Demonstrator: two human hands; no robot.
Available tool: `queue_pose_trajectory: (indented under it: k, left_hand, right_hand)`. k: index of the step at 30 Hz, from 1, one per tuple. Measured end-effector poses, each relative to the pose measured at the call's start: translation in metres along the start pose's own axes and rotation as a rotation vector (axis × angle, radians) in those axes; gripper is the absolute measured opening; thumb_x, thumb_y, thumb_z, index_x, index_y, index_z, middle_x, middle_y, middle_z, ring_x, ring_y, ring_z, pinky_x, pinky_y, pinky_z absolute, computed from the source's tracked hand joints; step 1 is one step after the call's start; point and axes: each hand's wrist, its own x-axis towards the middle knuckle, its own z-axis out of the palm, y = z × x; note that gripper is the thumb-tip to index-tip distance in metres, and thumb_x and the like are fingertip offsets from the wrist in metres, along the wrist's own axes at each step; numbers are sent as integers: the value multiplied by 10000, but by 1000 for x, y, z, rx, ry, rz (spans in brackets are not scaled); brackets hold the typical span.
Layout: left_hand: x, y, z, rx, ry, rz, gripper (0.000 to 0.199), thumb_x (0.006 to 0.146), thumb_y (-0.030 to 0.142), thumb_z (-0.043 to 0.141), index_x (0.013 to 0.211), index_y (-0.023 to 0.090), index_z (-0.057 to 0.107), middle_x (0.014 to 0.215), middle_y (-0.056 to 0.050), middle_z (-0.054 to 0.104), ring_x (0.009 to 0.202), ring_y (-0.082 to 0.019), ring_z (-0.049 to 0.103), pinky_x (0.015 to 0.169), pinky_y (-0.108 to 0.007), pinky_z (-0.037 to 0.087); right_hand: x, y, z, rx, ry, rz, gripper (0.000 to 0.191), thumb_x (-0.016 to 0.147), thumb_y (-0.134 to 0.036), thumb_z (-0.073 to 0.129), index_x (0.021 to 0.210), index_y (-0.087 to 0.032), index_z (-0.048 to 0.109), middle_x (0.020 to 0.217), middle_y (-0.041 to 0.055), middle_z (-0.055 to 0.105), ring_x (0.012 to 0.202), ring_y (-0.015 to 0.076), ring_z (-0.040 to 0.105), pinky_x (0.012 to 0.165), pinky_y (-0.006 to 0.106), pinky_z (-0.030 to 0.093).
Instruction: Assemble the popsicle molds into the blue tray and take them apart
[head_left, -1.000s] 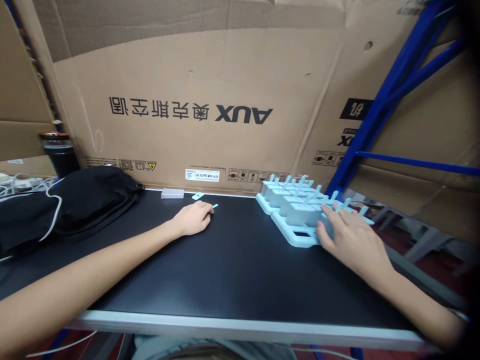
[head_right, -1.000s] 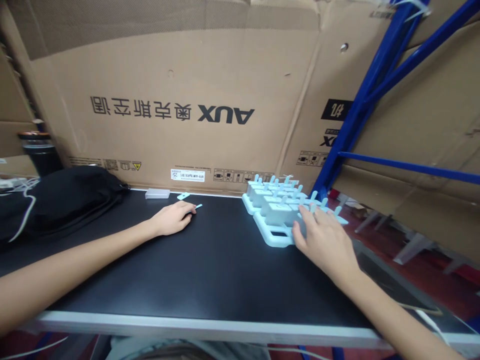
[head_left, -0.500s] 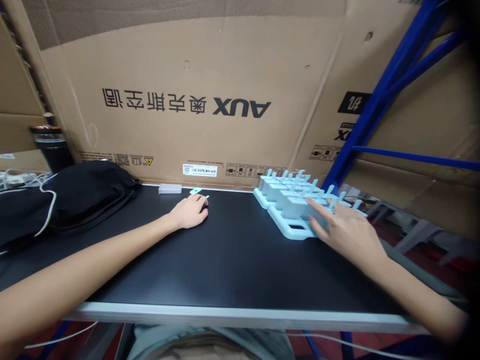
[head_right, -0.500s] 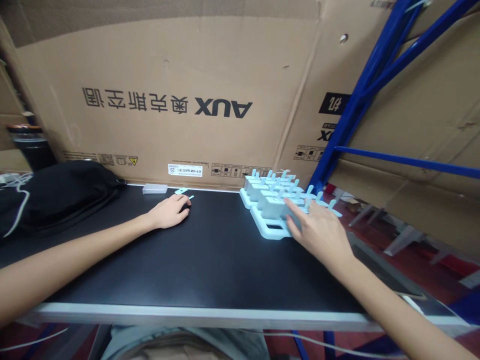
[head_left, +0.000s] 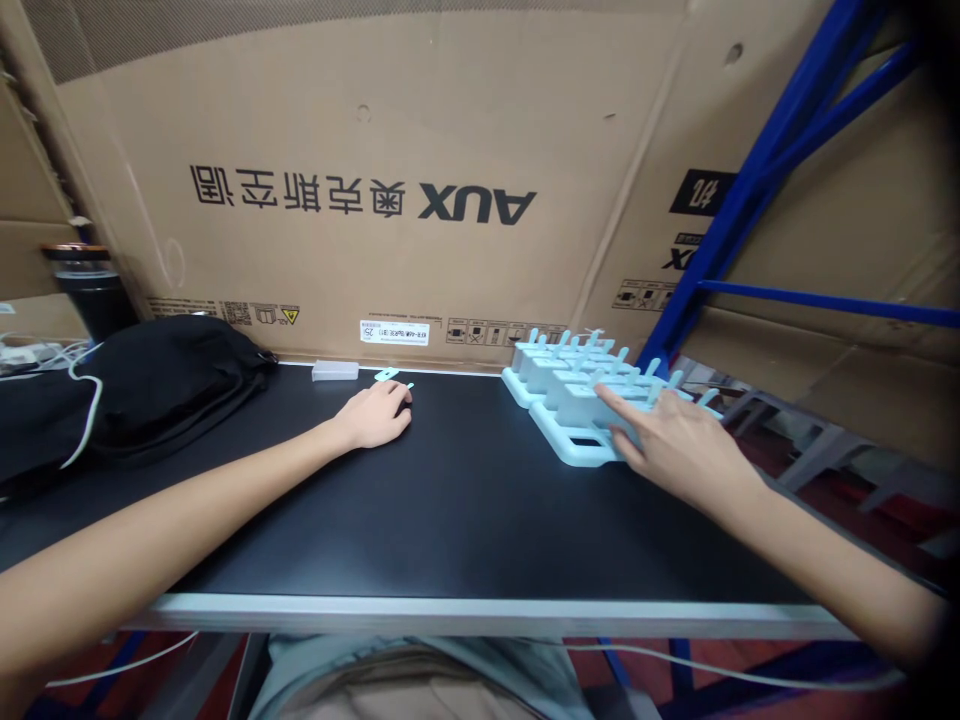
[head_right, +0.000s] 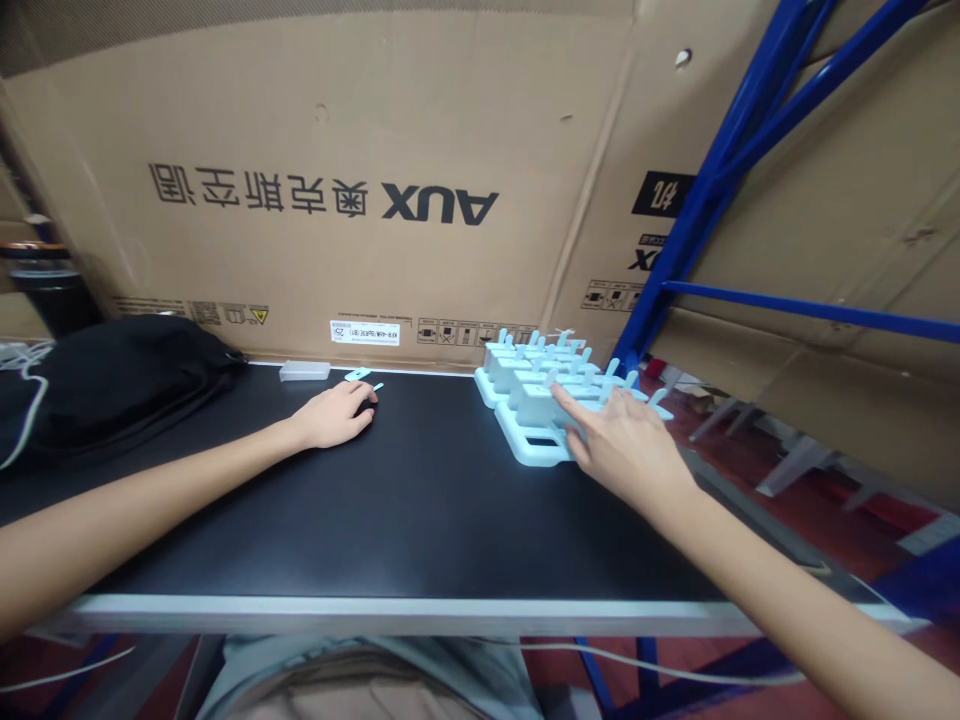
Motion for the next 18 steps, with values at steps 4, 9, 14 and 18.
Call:
queue_pose_trajectory:
  k: [4, 9, 14, 18]
  left_hand:
    - [1, -1, 3, -5, 8, 4, 327, 910, 378, 372, 1134, 225, 555, 1261, -88, 549, 1189, -283, 522, 985, -440, 459]
    - [5, -9, 7, 39, 79, -23, 388, 920, 472, 393, 1153, 223, 578, 1456, -109, 397, 1398, -353, 281, 1121, -530, 286]
    - [7, -39, -5, 194, 196, -118, 606, 915, 673, 281, 1310, 277, 514, 1576, -90, 226, 1464, -406, 10, 1104, -705, 56]
    - [3, -83, -14, 215, 168, -415, 688, 883, 736, 213, 1325, 304, 515, 1586, -113, 200, 1445, -467, -8, 997, -816, 48]
  right_hand:
    - [-1, -2, 2, -11, 11, 21, 546, 880, -328, 438, 1406, -196, 501, 888, 202, 573, 773, 307, 536, 670, 383, 388]
    - [-1, -8, -2, -10, 30, 35, 525, 882, -319, 448, 1388, -192, 508, 1007, 248, 585, 818, 337, 562, 699, 429, 415]
    - [0, -13, -9, -60, -14, 36, 525, 869, -289, 502, 1384, -185, 513, 995, 273, 612, 800, 352, 589, 672, 428, 425]
    - [0, -19, -21, -144, -75, 55, 541, 860, -200, 474, 1397, -145, 503, 892, 278, 652, 666, 337, 619, 577, 410, 429]
